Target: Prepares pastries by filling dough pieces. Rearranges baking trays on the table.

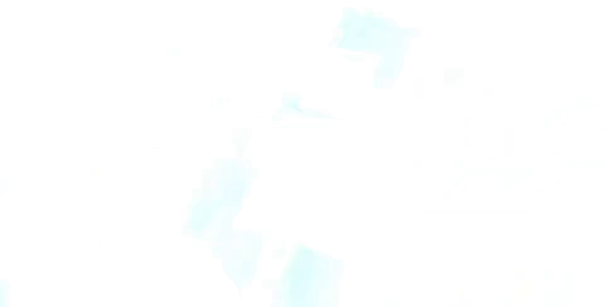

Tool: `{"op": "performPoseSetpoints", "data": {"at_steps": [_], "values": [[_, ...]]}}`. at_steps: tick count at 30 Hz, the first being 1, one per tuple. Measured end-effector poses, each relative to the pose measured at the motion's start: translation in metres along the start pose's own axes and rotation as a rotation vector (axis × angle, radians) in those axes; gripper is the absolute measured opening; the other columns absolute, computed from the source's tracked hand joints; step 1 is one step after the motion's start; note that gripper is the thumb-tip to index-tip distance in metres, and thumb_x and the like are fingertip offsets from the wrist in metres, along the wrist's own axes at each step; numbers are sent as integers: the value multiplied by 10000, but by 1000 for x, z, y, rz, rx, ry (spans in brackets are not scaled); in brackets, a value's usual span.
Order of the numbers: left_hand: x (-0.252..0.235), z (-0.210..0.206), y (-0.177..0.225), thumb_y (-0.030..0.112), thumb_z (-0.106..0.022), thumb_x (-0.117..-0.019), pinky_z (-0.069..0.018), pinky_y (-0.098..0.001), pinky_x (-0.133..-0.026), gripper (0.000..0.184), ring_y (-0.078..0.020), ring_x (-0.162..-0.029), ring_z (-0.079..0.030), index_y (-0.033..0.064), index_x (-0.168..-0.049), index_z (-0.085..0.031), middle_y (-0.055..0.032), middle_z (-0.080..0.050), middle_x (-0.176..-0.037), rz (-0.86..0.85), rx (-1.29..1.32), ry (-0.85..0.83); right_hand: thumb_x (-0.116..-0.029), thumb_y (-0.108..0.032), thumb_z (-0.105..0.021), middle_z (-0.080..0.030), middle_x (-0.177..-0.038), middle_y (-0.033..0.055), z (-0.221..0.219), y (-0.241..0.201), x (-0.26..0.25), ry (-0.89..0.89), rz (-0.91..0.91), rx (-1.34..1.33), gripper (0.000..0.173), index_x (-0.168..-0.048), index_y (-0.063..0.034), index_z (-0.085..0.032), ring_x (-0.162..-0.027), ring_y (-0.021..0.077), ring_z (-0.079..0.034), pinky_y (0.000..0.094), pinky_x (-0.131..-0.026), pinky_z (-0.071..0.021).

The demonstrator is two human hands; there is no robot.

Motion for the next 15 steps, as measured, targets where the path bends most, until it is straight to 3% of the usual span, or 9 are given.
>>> {"op": "performPoseSetpoints", "data": {"at_steps": [2,4,6,11,15], "values": [[-10,-13,1,42,-666,-771,-628,-408,-824,189,-219,-880,-752,52,-957,-698,-125,-765,-948,9,-5,-34,-1025,-235,-591,-707,-1087,113,35,29,11,90,-15,25,284,-1199,-61,-734,-827,181,-718,383,-745,-644],[-25,-40,5,31,-545,-864,-633,-379,-778,122,-195,-819,-747,65,-903,-656,-102,-759,-885,13,-58,-6,-1012,-201,-596,-703,-1049,115,58,53,23,161,-46,16,263,-1176,-53,-738,-771,178,-705,379,-700,-636],[-55,-79,6,12,-464,-922,-630,-373,-748,161,-193,-796,-735,46,-935,-620,-98,-743,-871,15,-84,-12,-1007,-192,-597,-710,-1042,109,72,72,33,203,-101,5,257,-1165,-48,-740,-749,165,-701,361,-682,-631],[-158,-190,-1,4,-435,-962,-607,-364,-795,148,-179,-832,-708,30,-1027,-565,-93,-710,-911,8,-119,-194,-987,-210,-590,-719,-1013,94,75,83,59,277,-65,26,277,-1136,-45,-755,-768,135,-700,325,-702,-628],[-228,-259,-8,-18,-443,-980,-605,-363,-786,121,-199,-814,-687,-8,-1063,-530,-122,-670,-900,24,-119,-223,-977,-150,-632,-731,-1007,143,73,82,94,244,-66,113,230,-1110,-17,-766,-849,196,-718,360,-772,-620]]}}
Point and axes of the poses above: each hand's wrist, its own x-axis away from the middle knuckle, its own z-axis out of the back of the hand, y = z × x, the point moved 10 cm from there along -x, towards the middle knuckle
